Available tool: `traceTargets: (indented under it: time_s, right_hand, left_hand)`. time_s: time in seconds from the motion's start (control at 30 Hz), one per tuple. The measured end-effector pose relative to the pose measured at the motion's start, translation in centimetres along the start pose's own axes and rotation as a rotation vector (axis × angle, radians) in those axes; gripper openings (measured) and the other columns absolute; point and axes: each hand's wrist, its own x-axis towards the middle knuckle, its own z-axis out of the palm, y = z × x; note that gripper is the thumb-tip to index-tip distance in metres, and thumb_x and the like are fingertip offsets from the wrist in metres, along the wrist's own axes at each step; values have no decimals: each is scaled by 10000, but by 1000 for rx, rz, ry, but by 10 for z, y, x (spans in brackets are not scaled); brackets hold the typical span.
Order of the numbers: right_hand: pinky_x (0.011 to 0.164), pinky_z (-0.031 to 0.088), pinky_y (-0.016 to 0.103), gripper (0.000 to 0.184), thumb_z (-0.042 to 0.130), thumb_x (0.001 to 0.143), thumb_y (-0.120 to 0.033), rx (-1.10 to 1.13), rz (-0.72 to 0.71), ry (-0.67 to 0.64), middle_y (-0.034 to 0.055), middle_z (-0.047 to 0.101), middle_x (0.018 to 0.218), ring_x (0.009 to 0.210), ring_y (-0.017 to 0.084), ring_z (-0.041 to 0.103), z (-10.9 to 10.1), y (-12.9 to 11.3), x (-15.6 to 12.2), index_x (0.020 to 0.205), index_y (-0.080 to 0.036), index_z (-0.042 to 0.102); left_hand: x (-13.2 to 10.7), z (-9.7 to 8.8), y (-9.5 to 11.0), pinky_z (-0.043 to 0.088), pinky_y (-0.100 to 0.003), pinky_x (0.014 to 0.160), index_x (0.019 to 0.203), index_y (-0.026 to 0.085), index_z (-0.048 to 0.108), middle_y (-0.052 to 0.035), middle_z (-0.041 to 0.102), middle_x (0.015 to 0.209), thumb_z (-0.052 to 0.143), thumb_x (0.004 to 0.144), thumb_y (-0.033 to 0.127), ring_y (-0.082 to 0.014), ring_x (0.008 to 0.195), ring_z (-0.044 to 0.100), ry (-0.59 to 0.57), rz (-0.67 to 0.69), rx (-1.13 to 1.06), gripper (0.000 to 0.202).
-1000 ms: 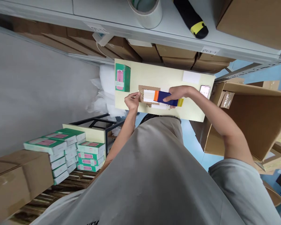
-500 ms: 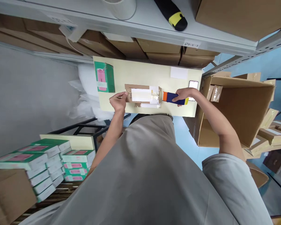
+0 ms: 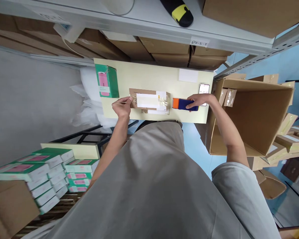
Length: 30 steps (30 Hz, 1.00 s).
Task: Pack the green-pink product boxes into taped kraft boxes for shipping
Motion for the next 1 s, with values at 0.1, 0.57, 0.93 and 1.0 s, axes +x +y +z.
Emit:
traceTargets:
  time_s: [0.1, 0.57, 0.93, 1.0]
  right_hand:
    - [839, 584, 349, 468, 873, 946, -635, -19, 29, 18, 113, 884, 1120, 1001, 293, 811, 9, -1, 10, 1108, -201, 805]
    - [931, 586, 425, 418, 609, 1139, -462, -288, 236, 471, 224, 802, 1312, 1143, 387, 781, 97, -25, 50, 1409, -148, 661]
    - [1109, 547, 492, 497, 471, 1159, -387, -91, 369, 861, 234, 771, 1279, 1163, 370, 722, 184, -22, 99, 1528, -58, 529]
    - [1203, 484, 519, 469, 474, 1137, -321, -98, 345, 914, 230, 770, 1269, 1203, 360, 701, 189, -22, 114, 1514, -49, 532]
  left_hand:
    - [-2, 1, 2, 652, -387, 988, 999, 126, 864, -114, 853, 1035, 830, 859, 259, -235, 960, 781, 4, 7, 3, 197]
    - [-1, -14, 1, 613, -343, 828, 906, 163, 837, -70, 815, 884, 830, 827, 289, -226, 833, 736, -110, 22, 15, 149]
    - [10, -22, 0, 627, -343, 853, 915, 182, 832, -68, 825, 900, 822, 799, 338, -215, 823, 735, -218, 23, -33, 194]
    - [15, -27, 1, 634, -359, 882, 910, 189, 838, -70, 831, 900, 819, 797, 351, -223, 837, 745, -215, 29, -45, 198]
